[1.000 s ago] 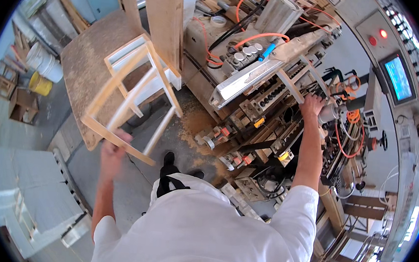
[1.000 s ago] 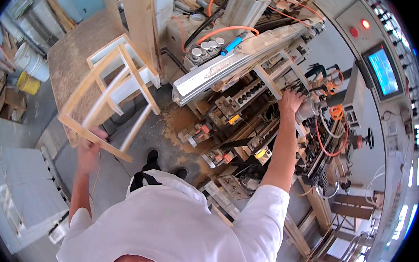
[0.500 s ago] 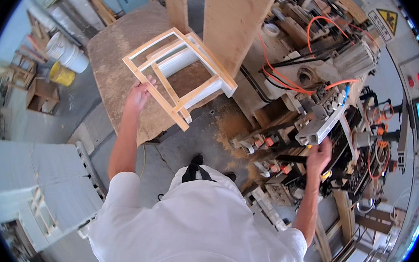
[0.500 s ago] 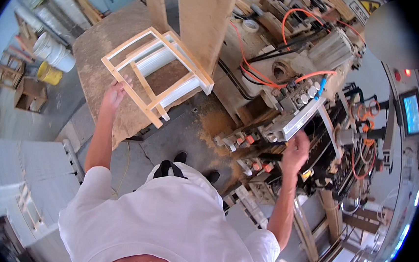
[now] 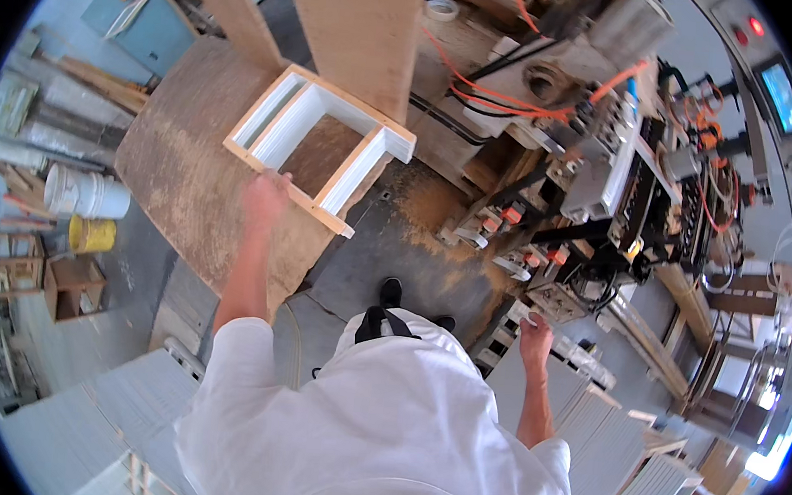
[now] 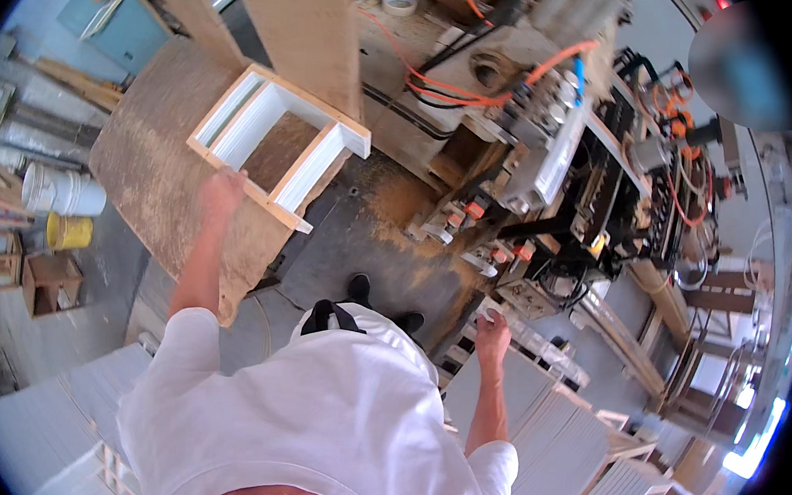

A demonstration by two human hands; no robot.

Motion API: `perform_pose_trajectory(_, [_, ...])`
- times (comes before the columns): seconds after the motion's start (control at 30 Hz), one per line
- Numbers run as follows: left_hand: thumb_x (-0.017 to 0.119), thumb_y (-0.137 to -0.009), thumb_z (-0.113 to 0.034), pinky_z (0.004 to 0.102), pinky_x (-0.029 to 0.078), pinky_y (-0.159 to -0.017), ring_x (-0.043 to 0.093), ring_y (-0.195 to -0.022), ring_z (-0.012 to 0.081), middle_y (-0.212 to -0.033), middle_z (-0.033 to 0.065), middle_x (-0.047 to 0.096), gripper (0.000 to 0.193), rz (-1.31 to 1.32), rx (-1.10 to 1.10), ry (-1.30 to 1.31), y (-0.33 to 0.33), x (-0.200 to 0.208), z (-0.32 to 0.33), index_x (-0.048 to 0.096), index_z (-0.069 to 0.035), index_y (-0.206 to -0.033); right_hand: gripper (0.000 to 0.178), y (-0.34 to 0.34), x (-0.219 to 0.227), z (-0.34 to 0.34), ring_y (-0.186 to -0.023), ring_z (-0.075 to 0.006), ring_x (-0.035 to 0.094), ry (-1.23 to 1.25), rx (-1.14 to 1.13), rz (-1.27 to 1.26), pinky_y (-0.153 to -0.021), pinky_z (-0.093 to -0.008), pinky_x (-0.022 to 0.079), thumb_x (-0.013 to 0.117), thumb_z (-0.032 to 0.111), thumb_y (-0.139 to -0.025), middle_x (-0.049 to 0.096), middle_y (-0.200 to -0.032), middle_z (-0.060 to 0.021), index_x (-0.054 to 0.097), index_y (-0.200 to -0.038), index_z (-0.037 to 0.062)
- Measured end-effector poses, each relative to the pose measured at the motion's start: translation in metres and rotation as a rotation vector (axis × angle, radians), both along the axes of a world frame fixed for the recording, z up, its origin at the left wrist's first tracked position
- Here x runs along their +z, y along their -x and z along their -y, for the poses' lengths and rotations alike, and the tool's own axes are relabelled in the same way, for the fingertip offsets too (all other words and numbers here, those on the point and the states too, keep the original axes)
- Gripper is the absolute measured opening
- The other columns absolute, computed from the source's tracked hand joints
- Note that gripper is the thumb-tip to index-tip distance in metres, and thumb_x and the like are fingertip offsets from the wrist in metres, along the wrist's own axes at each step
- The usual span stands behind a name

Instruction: The person repeatedly picks up wooden frame components and places them onto a jig on a workbench. They align the pieces and appear to secure them using a pneumatic tool, then remove the assembled unit and place it on a nearby table. This cycle repeats with multiple frames throughout the clip.

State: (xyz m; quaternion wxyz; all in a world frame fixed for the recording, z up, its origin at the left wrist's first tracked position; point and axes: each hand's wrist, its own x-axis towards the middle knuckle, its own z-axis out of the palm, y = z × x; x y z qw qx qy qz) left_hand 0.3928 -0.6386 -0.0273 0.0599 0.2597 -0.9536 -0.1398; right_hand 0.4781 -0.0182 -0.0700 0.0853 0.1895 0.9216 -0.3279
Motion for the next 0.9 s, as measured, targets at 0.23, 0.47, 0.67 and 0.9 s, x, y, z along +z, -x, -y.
perform_pose_trajectory(0.23, [0.071, -0.079, -0.026, 0.0457, 0.048, -0.088, 0.064, -0.094, 0.0372, -0.089, 0.0185, 0.069, 0.025, -0.05, -0.262, 0.108, 0.014, -0.044, -0.073, 0.069, -0.002, -0.086, 0.027, -0.039, 0.026, -0.028, -0.078, -0.022, 0.069, 0.063, -0.033, -0.203, -0.071, -0.0324, 0.054, 0.07, 0.014, -0.086, 0.07, -0.092, -0.015, 0.067, -0.107, -0.0015])
perform_pose_trajectory(0.47, [0.075, -0.075, -0.02, 0.0484, 0.051, -0.078, 0.065, -0.077, 0.0376, -0.086, 0.0198, 0.068, 0.027, -0.198, -0.233, 0.105, 0.02, -0.078, -0.062, 0.068, 0.001, -0.09, 0.025, -0.107, 0.111, -0.052, -0.09, -0.0234, 0.068, 0.045, -0.135, -0.474, -0.077, -0.0327, 0.054, 0.069, 0.005, -0.086, 0.067, -0.105, -0.0135, 0.066, -0.11, -0.0004])
perform_pose_trajectory(0.67, [0.067, -0.085, -0.024, 0.0478, 0.045, -0.095, 0.057, -0.107, 0.0411, -0.12, 0.0228, 0.06, 0.044, -0.338, -0.443, 0.085, 0.004, -0.057, -0.194, 0.059, 0.004, -0.118, 0.036, -0.194, 0.275, -0.118, -0.111, -0.0343, 0.059, -0.678, -0.137, -0.831, -0.094, -0.0424, 0.047, 0.073, 0.004, -0.078, 0.063, -0.119, -0.0153, 0.066, -0.113, 0.0046])
perform_pose_trajectory(0.9, [0.06, -0.09, -0.026, 0.0399, 0.049, -0.09, 0.065, -0.101, 0.0333, -0.109, 0.0187, 0.068, 0.037, 0.108, -1.011, -0.552, -0.084, -0.021, -0.435, 0.064, -0.001, -0.116, 0.044, -0.33, 0.337, -0.21, -0.12, -0.0355, 0.055, -1.503, -0.657, -0.396, -0.101, -0.044, 0.043, 0.07, 0.028, -0.089, 0.059, -0.129, -0.0173, 0.06, -0.124, 0.0022])
